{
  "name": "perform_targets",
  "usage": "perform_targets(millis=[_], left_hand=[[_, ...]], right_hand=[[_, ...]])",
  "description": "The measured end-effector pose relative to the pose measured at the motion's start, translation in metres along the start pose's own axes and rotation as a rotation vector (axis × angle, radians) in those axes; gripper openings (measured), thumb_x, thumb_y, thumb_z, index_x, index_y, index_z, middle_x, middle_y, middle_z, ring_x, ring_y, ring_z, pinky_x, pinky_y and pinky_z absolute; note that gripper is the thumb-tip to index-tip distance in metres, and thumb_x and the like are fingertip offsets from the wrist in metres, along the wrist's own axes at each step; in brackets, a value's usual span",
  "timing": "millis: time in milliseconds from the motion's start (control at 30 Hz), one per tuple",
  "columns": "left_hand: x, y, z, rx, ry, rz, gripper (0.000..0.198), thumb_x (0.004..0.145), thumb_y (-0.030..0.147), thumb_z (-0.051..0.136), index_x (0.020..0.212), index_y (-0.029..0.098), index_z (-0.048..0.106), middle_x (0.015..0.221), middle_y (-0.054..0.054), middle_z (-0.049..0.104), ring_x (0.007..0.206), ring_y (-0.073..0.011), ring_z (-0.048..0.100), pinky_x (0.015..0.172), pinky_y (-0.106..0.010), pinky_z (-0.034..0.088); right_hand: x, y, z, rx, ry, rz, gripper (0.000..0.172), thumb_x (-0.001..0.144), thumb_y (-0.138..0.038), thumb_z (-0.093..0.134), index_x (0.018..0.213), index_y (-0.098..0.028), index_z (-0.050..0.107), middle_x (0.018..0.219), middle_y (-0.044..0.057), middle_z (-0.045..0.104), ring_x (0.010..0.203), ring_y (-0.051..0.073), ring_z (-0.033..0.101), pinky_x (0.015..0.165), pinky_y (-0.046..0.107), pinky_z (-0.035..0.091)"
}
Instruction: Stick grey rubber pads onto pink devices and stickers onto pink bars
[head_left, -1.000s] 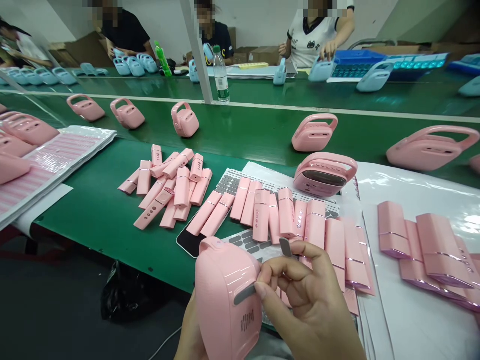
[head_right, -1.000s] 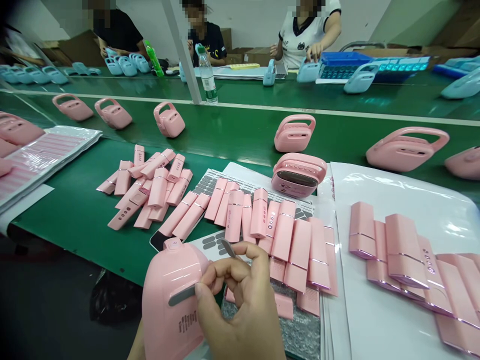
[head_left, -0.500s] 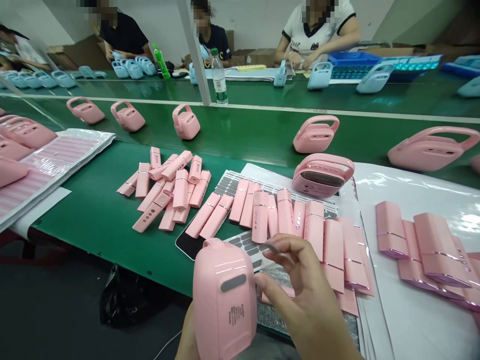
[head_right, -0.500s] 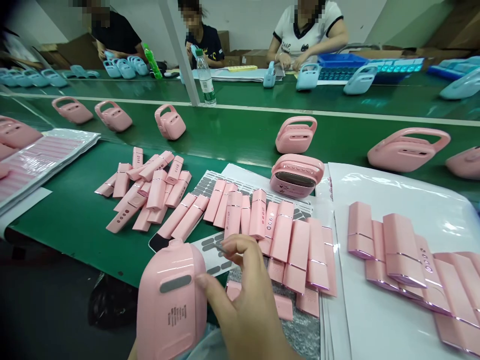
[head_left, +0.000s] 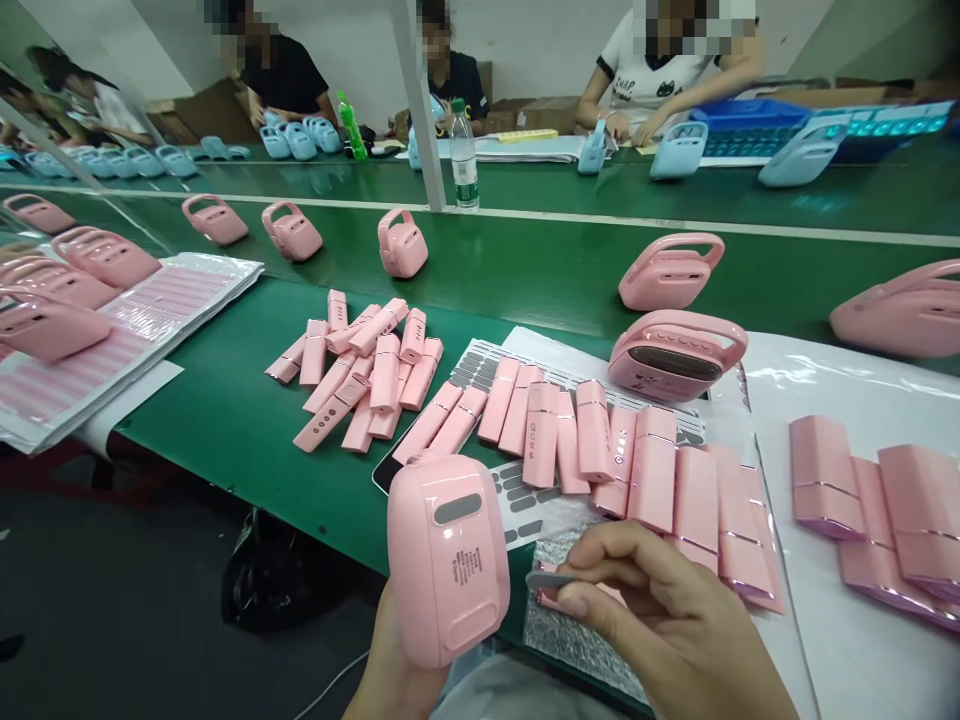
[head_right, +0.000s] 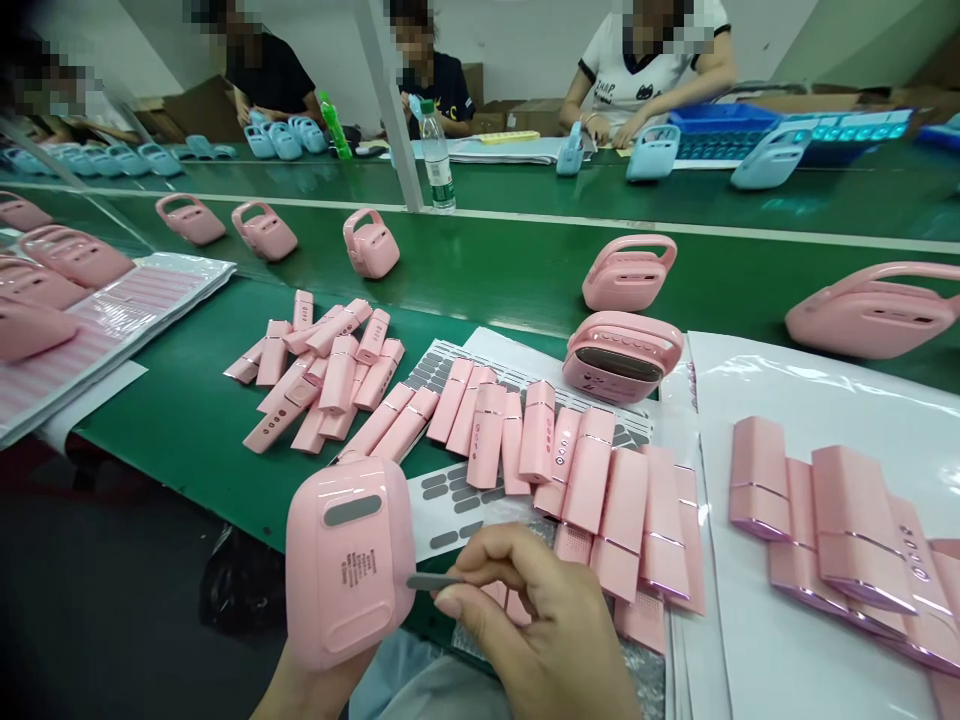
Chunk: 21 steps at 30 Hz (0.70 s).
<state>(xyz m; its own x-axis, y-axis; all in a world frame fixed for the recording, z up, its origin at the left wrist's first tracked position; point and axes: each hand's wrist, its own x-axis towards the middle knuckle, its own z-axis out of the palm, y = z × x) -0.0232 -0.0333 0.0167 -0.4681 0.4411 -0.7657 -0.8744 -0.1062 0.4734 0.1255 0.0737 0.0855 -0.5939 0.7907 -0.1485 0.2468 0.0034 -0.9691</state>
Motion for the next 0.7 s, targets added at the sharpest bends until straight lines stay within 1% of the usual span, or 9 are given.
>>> perform_targets(millis=[67,133,200,267,333,433,500,633,700], left_hand=[[-0.001,0.002,0.007,0.006,-0.008,0.009,0.043,0.03,0.028,0.09,0.049,0.016,0.054,0.046,0.002,0.05,0.044,-0.0128,0.045,0.043,-0.026,0.042],[-0.006,0.005,0.017,0.004,-0.03,0.015,0.045,0.026,0.025,0.09,0.046,0.016,0.051,0.044,0.003,0.048,0.044,-0.0122,0.043,0.042,-0.025,0.04],[-0.01,0.008,0.026,0.017,-0.016,0.036,0.045,0.025,0.025,0.089,0.046,0.017,0.05,0.044,0.003,0.047,0.044,-0.0116,0.042,0.042,-0.025,0.04],[-0.012,0.011,0.031,0.06,0.018,0.052,0.043,0.028,0.03,0.089,0.051,0.016,0.056,0.048,0.001,0.053,0.047,-0.0136,0.046,0.043,-0.026,0.041],[-0.013,0.012,0.032,0.105,0.014,0.077,0.042,0.033,0.035,0.088,0.058,0.014,0.062,0.054,-0.003,0.06,0.052,-0.0176,0.052,0.046,-0.028,0.044],[-0.014,0.013,0.03,0.148,-0.107,0.091,0.041,0.045,0.039,0.084,0.071,0.011,0.069,0.066,-0.01,0.068,0.063,-0.0263,0.06,0.055,-0.036,0.051],[-0.015,0.013,0.029,0.169,-0.17,0.088,0.04,0.051,0.039,0.08,0.077,0.01,0.07,0.072,-0.013,0.07,0.068,-0.0298,0.062,0.06,-0.04,0.053],[-0.017,0.013,0.03,0.138,-0.159,0.07,0.027,0.056,0.029,0.074,0.077,0.012,0.069,0.066,-0.009,0.069,0.062,-0.0252,0.061,0.058,-0.036,0.054],[-0.016,0.012,0.031,0.117,-0.11,0.074,0.022,0.056,0.024,0.071,0.076,0.012,0.069,0.062,-0.007,0.067,0.057,-0.0228,0.06,0.058,-0.035,0.055]], right_hand=[[0.0,-0.004,0.002,0.066,-0.052,0.048,0.005,0.078,-0.027,0.071,0.073,-0.028,0.07,0.074,-0.003,0.071,0.071,0.016,0.067,0.064,0.019,0.054],[0.002,-0.008,0.004,0.102,-0.128,0.07,0.008,0.078,-0.026,0.071,0.071,-0.029,0.073,0.095,-0.001,0.072,0.092,0.02,0.067,0.08,0.025,0.053],[0.003,-0.011,0.007,0.11,-0.189,0.124,0.009,0.078,-0.028,0.07,0.071,-0.03,0.075,0.121,0.0,0.065,0.115,0.025,0.058,0.093,0.034,0.049],[0.005,-0.012,0.009,0.104,-0.238,0.172,0.01,0.079,-0.03,0.068,0.072,-0.031,0.075,0.134,0.0,0.056,0.126,0.028,0.048,0.099,0.04,0.045],[0.006,-0.012,0.012,0.103,-0.271,0.196,0.01,0.079,-0.032,0.067,0.072,-0.031,0.075,0.137,0.001,0.053,0.13,0.029,0.045,0.1,0.043,0.043],[0.006,-0.012,0.014,0.082,-0.288,0.243,0.011,0.079,-0.034,0.066,0.072,-0.032,0.074,0.137,0.0,0.053,0.132,0.028,0.042,0.098,0.044,0.045],[0.006,-0.013,0.015,0.065,-0.285,0.269,0.01,0.079,-0.034,0.066,0.072,-0.032,0.073,0.137,0.0,0.053,0.133,0.028,0.041,0.097,0.044,0.046],[0.007,-0.012,0.014,0.069,-0.292,0.246,0.01,0.078,-0.034,0.066,0.073,-0.031,0.074,0.137,0.002,0.052,0.131,0.028,0.042,0.101,0.045,0.041],[0.008,-0.012,0.013,0.1,-0.308,0.225,0.011,0.079,-0.034,0.066,0.074,-0.03,0.075,0.137,0.002,0.052,0.129,0.028,0.044,0.102,0.044,0.04]])
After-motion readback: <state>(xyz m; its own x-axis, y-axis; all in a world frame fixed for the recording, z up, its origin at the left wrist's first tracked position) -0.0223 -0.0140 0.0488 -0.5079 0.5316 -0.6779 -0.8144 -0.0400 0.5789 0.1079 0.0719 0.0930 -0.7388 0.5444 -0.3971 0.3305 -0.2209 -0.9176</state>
